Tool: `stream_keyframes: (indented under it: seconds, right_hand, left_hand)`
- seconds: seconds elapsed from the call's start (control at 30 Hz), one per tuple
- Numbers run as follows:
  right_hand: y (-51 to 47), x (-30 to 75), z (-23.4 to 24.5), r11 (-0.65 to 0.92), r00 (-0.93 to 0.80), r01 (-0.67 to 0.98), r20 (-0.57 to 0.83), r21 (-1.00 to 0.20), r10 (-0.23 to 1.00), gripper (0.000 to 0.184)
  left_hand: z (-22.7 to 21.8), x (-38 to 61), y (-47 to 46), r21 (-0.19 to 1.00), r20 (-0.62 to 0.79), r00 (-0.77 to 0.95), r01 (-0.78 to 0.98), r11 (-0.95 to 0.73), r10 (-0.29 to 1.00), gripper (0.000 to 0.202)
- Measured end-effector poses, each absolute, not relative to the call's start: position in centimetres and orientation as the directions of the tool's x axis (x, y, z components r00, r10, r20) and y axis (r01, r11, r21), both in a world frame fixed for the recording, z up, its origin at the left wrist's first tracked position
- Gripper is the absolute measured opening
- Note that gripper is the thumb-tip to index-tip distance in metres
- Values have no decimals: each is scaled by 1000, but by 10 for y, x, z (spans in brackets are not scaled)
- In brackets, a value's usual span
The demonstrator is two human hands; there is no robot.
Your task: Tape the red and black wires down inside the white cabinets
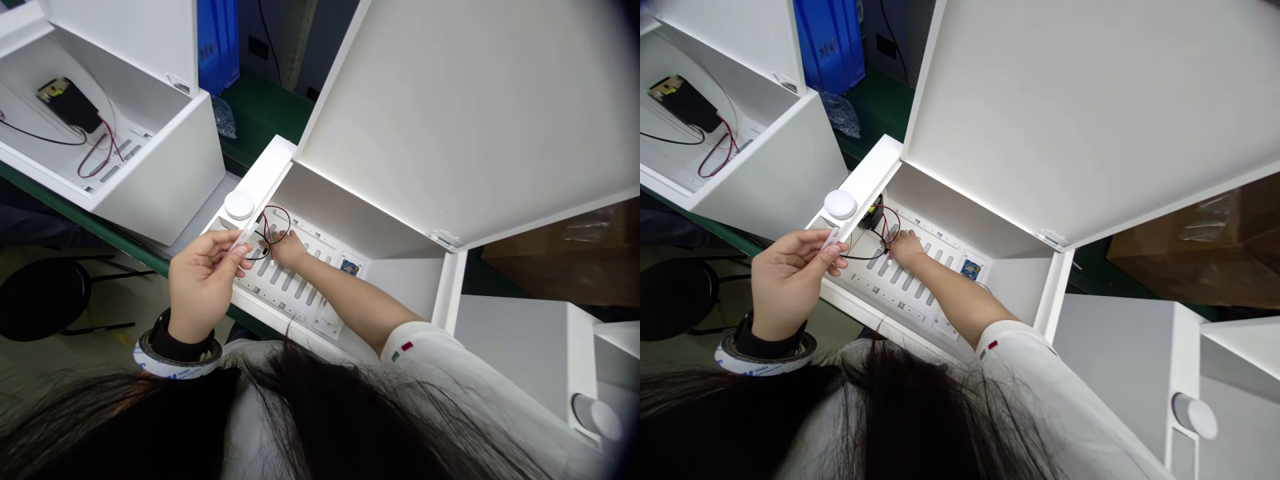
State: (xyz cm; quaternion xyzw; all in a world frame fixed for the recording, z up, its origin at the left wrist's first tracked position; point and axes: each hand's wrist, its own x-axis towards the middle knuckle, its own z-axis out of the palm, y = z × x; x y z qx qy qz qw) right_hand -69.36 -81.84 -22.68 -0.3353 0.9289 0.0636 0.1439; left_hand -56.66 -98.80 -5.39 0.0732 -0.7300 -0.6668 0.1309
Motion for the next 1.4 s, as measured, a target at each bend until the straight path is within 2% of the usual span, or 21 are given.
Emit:
stream_keyframes:
  seconds: [0.2, 0.37, 0.57, 0.77, 1.0, 1.2, 1.33, 1.4]
  right_hand:
    - [-843, -696, -231, 819, -779, -574, -316, 12, -541, 40]
    - [-844, -701, -224, 783, -733, -621, -380, 34, -564, 35]
    - [-803, -686, -217, 697, -659, -707, -468, 119, -589, 38]
    - [-810, -668, -221, 608, -625, -764, -483, 217, -613, 36]
    - [-793, -667, -229, 692, -680, -708, -399, 141, -615, 41]
    - [-795, -663, -244, 619, -617, -769, -443, 160, -650, 36]
    - [-780, -677, -220, 735, -686, -673, -436, 76, -583, 51]
    - [-767, -688, -200, 803, -749, -592, -411, 62, -520, 49]
  left_hand:
    - [-55, -567, -987, 993, 92, -955, 67, 97, -281, 15]
    - [-55, -567, -987, 994, 93, -954, 70, 89, -284, 17]
    - [-55, -566, -987, 992, 99, -951, 71, 105, -292, 16]
    - [-55, -566, -987, 993, 94, -952, 67, 102, -290, 17]
    - [-55, -566, -987, 991, 111, -953, 83, 109, -282, 17]
    - [-54, -566, -986, 990, 108, -953, 79, 114, -282, 16]
    - [-54, -568, -989, 991, 116, -951, 93, 93, -287, 16]
    - [-55, -569, -990, 992, 115, -953, 93, 88, -280, 16]
